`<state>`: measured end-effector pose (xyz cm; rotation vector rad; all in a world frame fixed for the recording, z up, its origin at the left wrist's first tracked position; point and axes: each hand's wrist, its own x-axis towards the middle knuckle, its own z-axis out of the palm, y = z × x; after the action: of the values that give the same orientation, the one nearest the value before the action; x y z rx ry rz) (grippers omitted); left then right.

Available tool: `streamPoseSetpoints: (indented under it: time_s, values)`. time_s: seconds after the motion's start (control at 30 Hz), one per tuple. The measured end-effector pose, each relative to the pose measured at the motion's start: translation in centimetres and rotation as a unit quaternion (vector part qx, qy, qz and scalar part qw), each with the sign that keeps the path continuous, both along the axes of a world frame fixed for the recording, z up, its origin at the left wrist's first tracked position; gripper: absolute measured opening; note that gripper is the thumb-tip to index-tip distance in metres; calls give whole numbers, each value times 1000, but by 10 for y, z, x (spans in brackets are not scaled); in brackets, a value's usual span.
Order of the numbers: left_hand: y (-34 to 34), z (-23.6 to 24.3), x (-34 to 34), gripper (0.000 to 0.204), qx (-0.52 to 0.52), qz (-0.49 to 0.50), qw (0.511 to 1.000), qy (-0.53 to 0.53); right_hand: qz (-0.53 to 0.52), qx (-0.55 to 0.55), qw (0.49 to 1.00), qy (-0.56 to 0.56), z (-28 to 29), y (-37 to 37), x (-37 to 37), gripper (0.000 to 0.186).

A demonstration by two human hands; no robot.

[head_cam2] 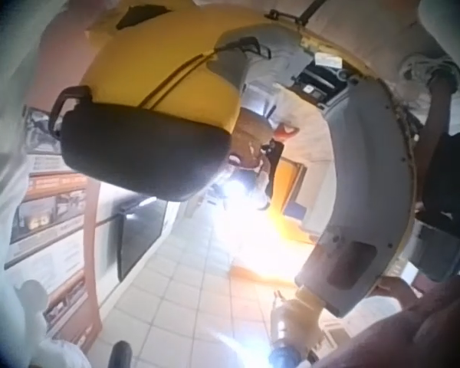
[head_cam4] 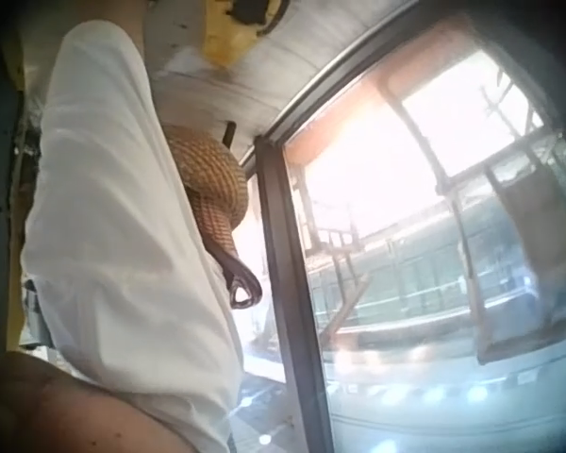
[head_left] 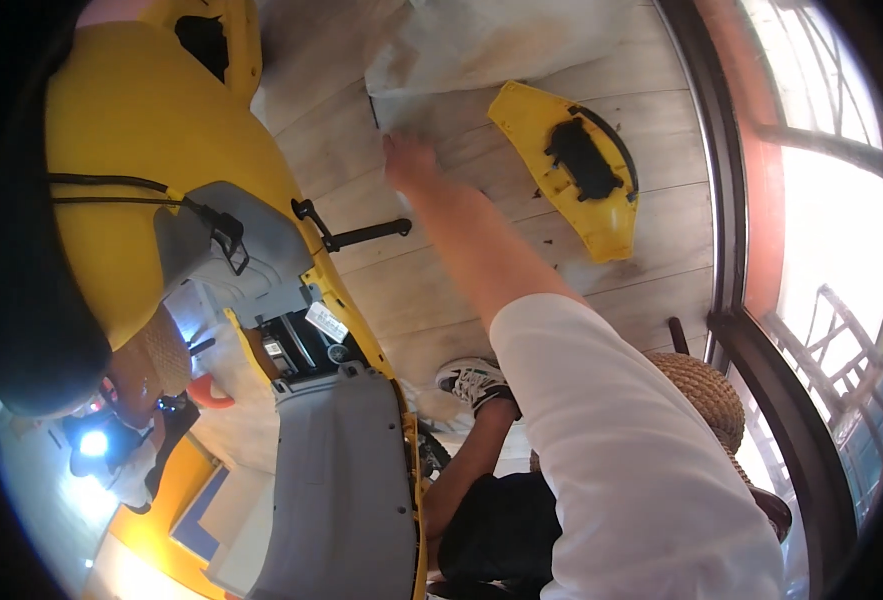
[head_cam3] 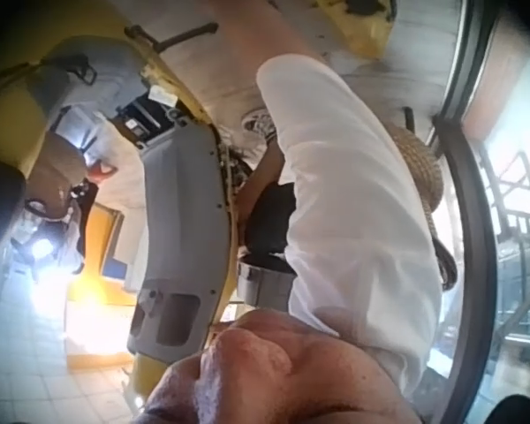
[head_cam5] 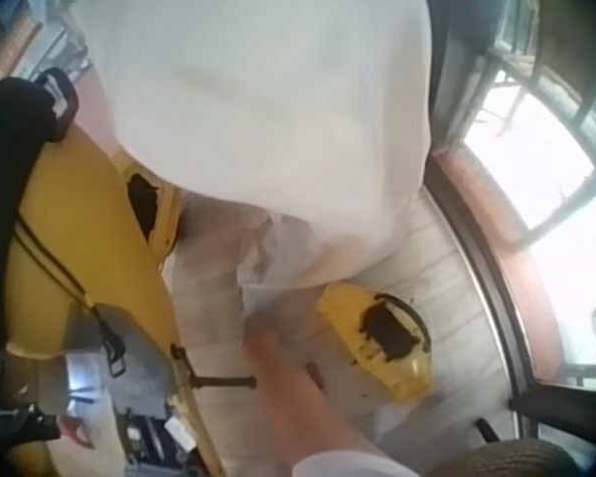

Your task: Repairing a circular plastic housing, possibly from a robotic vacuum, by inserting internal components and securing them with a hex key.

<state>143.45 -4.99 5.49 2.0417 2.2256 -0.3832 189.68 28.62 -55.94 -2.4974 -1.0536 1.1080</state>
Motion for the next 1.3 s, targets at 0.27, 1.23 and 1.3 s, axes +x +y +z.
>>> streamPoseSetpoints:
  time_s: [0.27, 1.23, 1.3]
  values:
    - [51, -9, -4, 94, 54, 0, 999, 0, 120, -6, 988, -102, -9, 42, 15, 58]
    - [17, -17, -31, 93, 198, 69, 971, -116, 359, 160, 920, -7, -82, -100, -40, 16]
    - [10, -33, -31, 93, 239, 75, 960, -129, 447, 159, 874, -107, -87, -115, -55, 17]
